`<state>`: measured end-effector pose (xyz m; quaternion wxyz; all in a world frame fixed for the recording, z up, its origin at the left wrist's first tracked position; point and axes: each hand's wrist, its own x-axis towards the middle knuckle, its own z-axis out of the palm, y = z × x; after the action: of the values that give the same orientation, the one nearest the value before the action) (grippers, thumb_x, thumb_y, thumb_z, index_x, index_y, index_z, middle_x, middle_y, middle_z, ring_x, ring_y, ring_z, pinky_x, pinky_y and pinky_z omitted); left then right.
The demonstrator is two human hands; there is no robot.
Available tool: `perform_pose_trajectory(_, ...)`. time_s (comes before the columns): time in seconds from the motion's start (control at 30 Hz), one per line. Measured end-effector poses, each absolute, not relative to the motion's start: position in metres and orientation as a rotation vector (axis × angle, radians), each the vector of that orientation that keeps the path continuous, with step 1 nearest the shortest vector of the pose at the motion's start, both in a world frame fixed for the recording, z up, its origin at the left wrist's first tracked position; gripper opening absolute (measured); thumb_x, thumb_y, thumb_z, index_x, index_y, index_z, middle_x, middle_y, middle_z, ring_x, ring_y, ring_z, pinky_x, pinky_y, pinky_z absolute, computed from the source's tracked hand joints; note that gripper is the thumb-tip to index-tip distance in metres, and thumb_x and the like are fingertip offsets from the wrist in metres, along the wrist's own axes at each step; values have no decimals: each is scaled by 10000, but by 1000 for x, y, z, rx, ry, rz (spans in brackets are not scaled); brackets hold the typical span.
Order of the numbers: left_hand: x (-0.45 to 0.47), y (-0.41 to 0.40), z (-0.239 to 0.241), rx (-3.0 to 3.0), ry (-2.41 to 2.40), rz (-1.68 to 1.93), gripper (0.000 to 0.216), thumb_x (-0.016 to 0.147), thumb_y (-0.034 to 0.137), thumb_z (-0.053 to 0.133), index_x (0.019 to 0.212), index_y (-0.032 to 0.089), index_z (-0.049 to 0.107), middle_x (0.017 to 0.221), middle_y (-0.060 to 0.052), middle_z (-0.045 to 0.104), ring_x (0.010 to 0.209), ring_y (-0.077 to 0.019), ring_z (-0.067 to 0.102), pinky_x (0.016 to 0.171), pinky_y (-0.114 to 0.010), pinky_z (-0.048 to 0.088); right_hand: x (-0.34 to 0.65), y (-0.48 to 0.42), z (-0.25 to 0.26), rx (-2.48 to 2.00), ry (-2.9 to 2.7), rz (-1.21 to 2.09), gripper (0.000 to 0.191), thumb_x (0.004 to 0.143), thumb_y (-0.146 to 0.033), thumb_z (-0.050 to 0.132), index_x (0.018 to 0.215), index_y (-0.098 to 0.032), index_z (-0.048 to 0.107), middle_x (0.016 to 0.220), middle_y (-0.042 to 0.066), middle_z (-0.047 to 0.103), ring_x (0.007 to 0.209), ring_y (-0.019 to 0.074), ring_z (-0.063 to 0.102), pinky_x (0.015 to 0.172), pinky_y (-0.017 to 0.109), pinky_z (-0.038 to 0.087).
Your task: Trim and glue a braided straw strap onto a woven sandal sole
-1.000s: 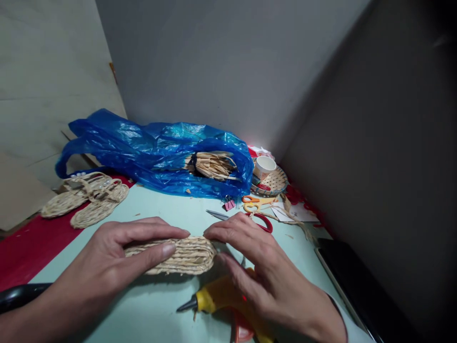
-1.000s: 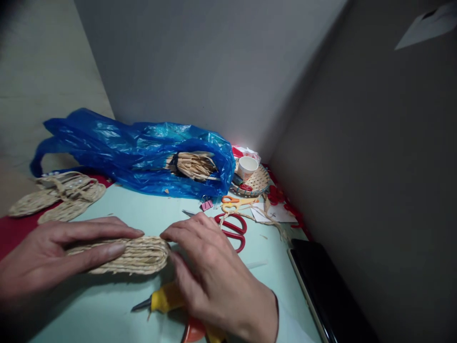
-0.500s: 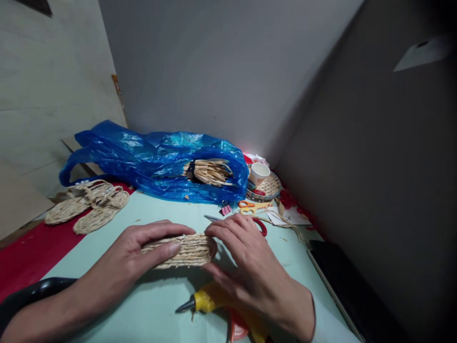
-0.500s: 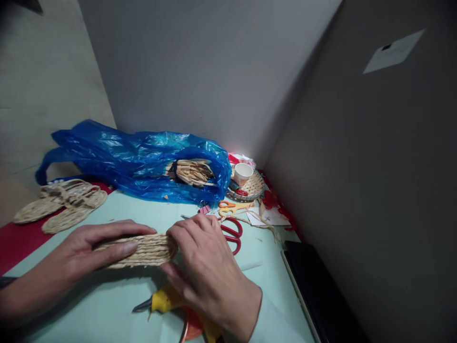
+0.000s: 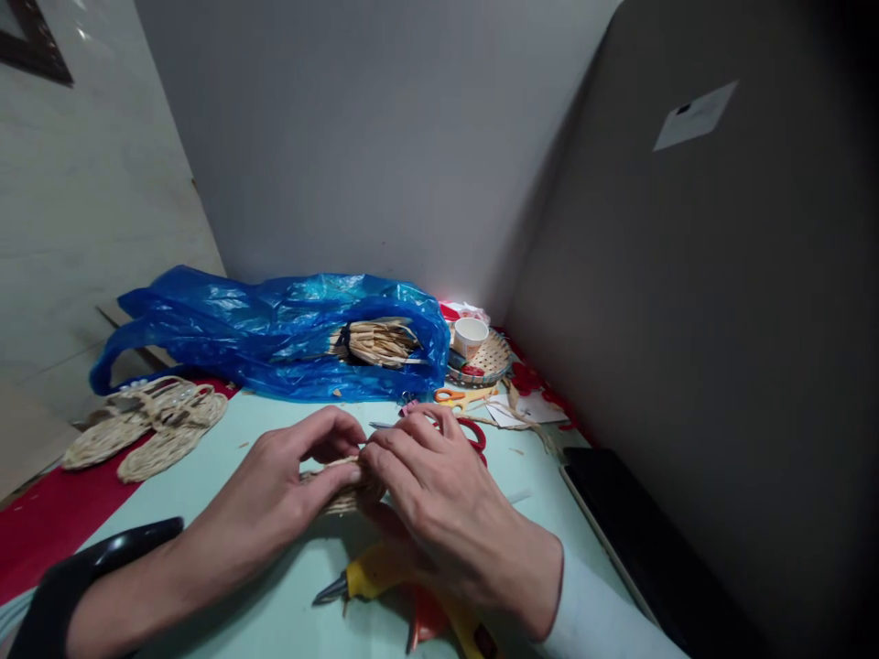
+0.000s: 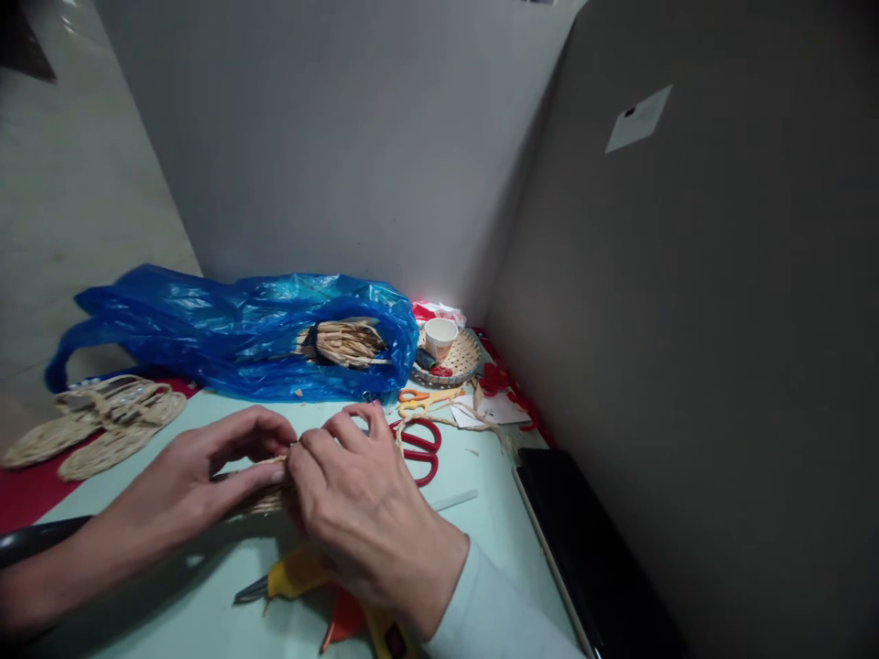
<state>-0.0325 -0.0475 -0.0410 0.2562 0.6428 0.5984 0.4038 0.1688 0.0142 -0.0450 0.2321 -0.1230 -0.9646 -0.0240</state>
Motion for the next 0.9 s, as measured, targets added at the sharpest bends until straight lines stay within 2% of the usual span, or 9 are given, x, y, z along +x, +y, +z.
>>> perform_pose_trajectory(0.1, -28, -46, -44, 1702, 1625, 1123, 96, 912, 364, 678, 946, 274, 680, 890, 11, 756, 867, -202, 717, 748, -246, 566, 169, 15, -45, -344, -2633, -60, 237, 974, -169, 537, 1174, -71, 618, 1095, 165, 701, 972, 304, 541, 932, 535, 428)
perform_pose_trajectory(0.17, -28, -47, -47, 1667, 1612, 1172, 143, 904, 407, 700, 955, 273, 693, 905, 5, 763, 876, -201, 719, 755, -240, 565, 171, 17, -45, -351, -2621, 8, 241, 1001, -189, 548, 1201, -74, 615, 1115, 161, 703, 985, 299, 543, 950, 533, 438)
perform_pose_trajectory(0.23, -29, -47, -49, 1596, 1603, 1251, 191, 876, 439, 736, 974, 276, 712, 901, 7, 772, 855, -196, 721, 759, -234, 563, 175, 20, -44, -396, -2588, 151, 345, 1008, -218, 597, 1320, -74, 566, 1197, 162, 698, 1043, 298, 555, 960, 511, 463)
perform_pose_trajectory(0.3, -30, -48, -48, 1528, 1628, 1296, 214, 835, 450, 778, 963, 283, 739, 888, 13, 783, 833, -193, 721, 747, -224, 557, 181, 25, -43, -404, -2527, 327, 556, 1002, -278, 659, 1473, -72, 447, 1295, 173, 684, 1116, 299, 580, 969, 488, 489)
perform_pose_trajectory(0.37, -29, -50, -45, 1512, 1676, 1301, 182, 802, 443, 804, 901, 294, 770, 859, 21, 790, 803, -191, 709, 731, -218, 549, 185, 31, -43, -369, -2448, 458, 561, 1018, -283, 656, 1500, -108, 429, 1301, 158, 705, 1119, 275, 631, 955, 447, 513)
perform_pose_trajectory(0.47, -25, -53, -39, 1535, 1723, 1283, 120, 796, 433, 797, 806, 313, 799, 791, 35, 790, 702, -184, 668, 730, -228, 551, 186, 36, -42, -347, -2317, 580, 229, 1049, -182, 604, 1275, -175, 639, 1115, 89, 773, 972, 203, 701, 861, 340, 539)
perform_pose_trajectory(0.53, -24, -55, -37, 1557, 1726, 1257, 112, 802, 433, 784, 784, 325, 809, 756, 41, 791, 645, -184, 647, 730, -239, 560, 184, 35, -41, -348, -2265, 615, 139, 1040, -128, 604, 1115, -167, 714, 987, 72, 768, 879, 175, 700, 799, 292, 538)
perform_pose_trajectory(0.7, -27, -55, -40, 1668, 1697, 1254, 127, 811, 450, 781, 778, 334, 822, 749, 42, 808, 615, -192, 670, 741, -252, 583, 180, 30, -39, -327, -2251, 550, 161, 1040, -110, 574, 1038, -173, 722, 882, 59, 731, 799, 171, 661, 737, 295, 515)
perform_pose_trajectory(0.9, -33, -51, -47, 1653, 1642, 1229, 107, 814, 448, 799, 811, 349, 838, 797, 46, 834, 714, -197, 732, 687, -212, 574, 180, 26, -40, -300, -2261, 480, 213, 1007, -35, 524, 1013, -157, 699, 852, 64, 714, 773, 178, 614, 715, 313, 482)
